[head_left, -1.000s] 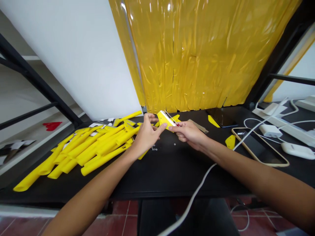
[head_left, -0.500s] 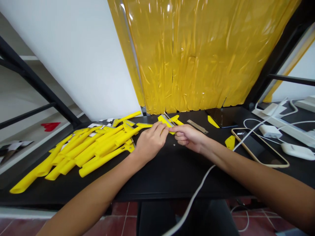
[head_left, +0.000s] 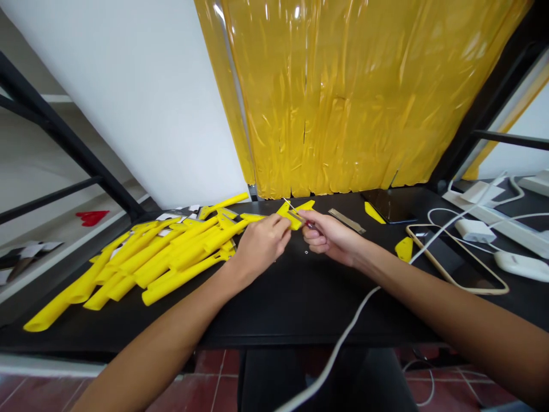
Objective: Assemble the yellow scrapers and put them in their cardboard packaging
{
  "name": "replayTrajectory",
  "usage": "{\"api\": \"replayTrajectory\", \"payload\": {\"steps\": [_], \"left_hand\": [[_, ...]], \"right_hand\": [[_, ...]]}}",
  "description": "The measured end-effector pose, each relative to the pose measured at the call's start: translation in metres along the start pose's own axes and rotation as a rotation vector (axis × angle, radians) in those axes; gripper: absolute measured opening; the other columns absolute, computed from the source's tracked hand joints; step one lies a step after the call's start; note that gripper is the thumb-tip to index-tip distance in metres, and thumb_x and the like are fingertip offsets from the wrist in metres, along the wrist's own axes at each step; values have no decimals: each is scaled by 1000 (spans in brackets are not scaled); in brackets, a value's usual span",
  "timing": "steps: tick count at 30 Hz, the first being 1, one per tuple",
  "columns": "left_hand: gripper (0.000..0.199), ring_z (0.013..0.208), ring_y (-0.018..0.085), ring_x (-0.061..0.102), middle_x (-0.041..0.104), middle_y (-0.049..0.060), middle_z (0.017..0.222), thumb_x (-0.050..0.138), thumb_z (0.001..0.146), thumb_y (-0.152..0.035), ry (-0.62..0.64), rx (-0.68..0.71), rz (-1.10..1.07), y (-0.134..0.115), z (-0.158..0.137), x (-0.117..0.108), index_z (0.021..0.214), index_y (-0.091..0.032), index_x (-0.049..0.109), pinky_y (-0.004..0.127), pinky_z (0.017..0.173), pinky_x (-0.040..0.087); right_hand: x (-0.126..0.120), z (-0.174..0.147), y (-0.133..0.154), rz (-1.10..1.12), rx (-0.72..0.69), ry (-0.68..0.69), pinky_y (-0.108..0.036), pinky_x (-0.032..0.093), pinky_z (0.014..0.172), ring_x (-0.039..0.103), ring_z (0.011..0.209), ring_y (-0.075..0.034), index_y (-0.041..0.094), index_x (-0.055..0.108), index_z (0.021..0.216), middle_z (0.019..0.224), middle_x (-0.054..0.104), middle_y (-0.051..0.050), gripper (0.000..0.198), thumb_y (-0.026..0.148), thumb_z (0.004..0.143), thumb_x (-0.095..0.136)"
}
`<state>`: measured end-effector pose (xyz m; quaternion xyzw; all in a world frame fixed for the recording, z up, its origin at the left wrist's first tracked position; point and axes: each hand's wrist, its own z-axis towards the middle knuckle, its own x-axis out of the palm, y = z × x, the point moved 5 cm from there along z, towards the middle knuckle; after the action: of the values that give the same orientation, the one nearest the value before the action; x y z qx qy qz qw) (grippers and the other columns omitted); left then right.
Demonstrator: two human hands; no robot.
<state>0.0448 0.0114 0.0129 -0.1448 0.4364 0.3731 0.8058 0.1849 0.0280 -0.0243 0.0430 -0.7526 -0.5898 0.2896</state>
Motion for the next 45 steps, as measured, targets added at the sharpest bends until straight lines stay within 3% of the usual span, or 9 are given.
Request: {"api": "replayTrajectory", "payload": {"steps": [2, 4, 9, 12, 16, 29, 38, 42, 45], "left_hand": [[9, 75, 18, 65, 71, 5, 85, 60, 91, -21, -51, -133, -196, 12, 3, -4, 89, -17, 68, 29, 71, 49], [10, 69, 16, 63, 68, 2, 76, 67, 86, -25, -114, -306, -422, 26, 5, -7, 79, -18, 66, 27, 66, 47], [24, 65, 14, 63, 67, 1, 69, 82, 69, -30, -196, -668, -934, 58, 7, -6, 70, -16, 61, 25, 63, 48], [26, 66, 15, 67, 71, 2, 70, 83, 66, -29, -192, -774, -1099, 65, 7, -1, 71, -16, 62, 26, 65, 51], [25, 64, 17, 70, 73, 3, 70, 84, 63, -27, -177, -783, -1235, 65, 8, 5, 71, -15, 63, 30, 68, 55], [21, 65, 15, 68, 72, 4, 68, 82, 67, -26, -160, -773, -1172, 67, 7, 7, 69, -16, 63, 28, 69, 53], [23, 65, 13, 63, 65, 0, 68, 79, 71, -30, -200, -628, -809, 72, 2, 9, 69, -17, 61, 23, 63, 49], [23, 66, 15, 65, 66, 0, 67, 77, 73, -34, -235, -569, -642, 69, 1, 6, 69, -18, 62, 24, 61, 50], [21, 65, 15, 65, 66, 0, 67, 75, 76, -34, -261, -545, -566, 67, 2, 2, 68, -18, 62, 24, 60, 49]], "right_hand": [[-1, 0, 5, -36, -57, -18, -20, 13, 42, 17, 48, -6, 18, 58, 86, 62, 34, 7, 37, 54, 88, 57], [-6, -2, 15, -188, -211, -106, -22, 19, 44, 24, 49, -8, 18, 62, 96, 65, 38, 5, 34, 49, 91, 52], [-5, -22, 42, -919, -712, -314, -29, 41, 66, 54, 69, -16, 22, 57, 125, 82, 61, -2, 32, 33, 95, 51], [-1, -26, 44, -1111, -763, -306, -32, 44, 74, 63, 82, -20, 22, 56, 119, 96, 70, -7, 24, 30, 98, 49], [1, -26, 42, -1246, -760, -302, -32, 46, 77, 66, 86, -23, 22, 59, 113, 101, 72, -8, 20, 30, 98, 48], [4, -28, 41, -1280, -796, -261, -32, 48, 79, 67, 92, -22, 22, 60, 113, 106, 71, -8, 20, 28, 100, 46], [7, -27, 40, -1331, -794, -244, -34, 47, 86, 68, 100, -24, 21, 62, 112, 111, 73, -10, 24, 30, 102, 42], [6, -26, 37, -1380, -670, -355, -32, 45, 72, 70, 83, -24, 22, 59, 116, 95, 75, -7, 28, 35, 103, 37], [5, -25, 35, -1273, -605, -381, -28, 43, 64, 68, 72, -21, 22, 52, 116, 82, 72, -2, 26, 40, 98, 48]]}}
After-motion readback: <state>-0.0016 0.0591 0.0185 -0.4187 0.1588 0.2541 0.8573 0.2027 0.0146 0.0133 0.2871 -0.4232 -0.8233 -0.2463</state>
